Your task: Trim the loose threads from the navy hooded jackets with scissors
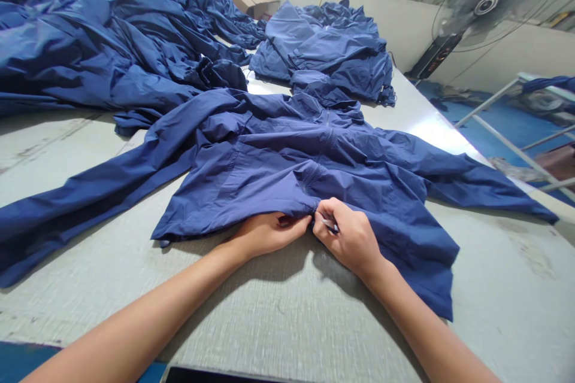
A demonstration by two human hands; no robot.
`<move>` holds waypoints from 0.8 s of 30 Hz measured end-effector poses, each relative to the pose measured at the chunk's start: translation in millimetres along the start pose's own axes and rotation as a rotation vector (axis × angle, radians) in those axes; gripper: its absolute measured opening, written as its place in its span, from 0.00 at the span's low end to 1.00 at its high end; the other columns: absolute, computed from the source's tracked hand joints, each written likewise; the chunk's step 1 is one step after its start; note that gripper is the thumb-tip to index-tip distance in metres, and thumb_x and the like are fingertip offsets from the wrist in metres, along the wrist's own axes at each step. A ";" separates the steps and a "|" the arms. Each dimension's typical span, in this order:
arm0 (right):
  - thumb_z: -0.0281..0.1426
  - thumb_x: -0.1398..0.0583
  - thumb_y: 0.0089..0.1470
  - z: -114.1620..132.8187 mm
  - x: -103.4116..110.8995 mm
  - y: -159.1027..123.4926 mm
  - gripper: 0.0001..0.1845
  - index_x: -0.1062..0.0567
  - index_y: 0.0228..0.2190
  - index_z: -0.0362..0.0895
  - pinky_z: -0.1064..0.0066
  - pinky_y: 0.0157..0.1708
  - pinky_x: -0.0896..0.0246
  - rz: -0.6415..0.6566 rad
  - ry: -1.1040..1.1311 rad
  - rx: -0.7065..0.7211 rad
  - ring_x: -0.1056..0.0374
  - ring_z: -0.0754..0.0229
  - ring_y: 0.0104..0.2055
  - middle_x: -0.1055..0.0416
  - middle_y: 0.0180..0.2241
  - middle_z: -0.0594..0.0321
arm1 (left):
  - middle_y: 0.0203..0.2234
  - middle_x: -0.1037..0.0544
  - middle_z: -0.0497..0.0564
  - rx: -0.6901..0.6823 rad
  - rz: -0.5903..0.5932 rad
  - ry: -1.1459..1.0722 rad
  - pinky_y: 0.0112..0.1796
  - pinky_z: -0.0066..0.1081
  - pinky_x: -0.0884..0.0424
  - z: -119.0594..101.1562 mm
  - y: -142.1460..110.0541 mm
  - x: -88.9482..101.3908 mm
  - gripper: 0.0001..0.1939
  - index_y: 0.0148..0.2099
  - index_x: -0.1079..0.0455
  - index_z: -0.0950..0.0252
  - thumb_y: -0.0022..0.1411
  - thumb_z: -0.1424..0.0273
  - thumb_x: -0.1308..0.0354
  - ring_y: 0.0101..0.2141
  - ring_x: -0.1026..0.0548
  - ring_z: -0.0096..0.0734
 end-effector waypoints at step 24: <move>0.27 0.42 0.57 1.3 -3.4 -0.3 0.04 0.32 0.36 0.47 0.74 0.24 0.42 -0.090 0.194 -0.166 0.39 0.66 0.22 0.32 0.26 0.69 | 0.21 0.29 0.45 0.109 0.016 -0.115 0.27 0.28 0.40 -2.1 4.6 8.6 0.14 0.27 0.30 0.64 0.58 0.60 0.42 0.24 0.35 0.26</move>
Point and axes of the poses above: each hand's wrist, its own y-axis towards the middle knuckle, its own x-axis out of the back of the hand, z = x × y, the point moved 2 cm from there along y, towards the middle knuckle
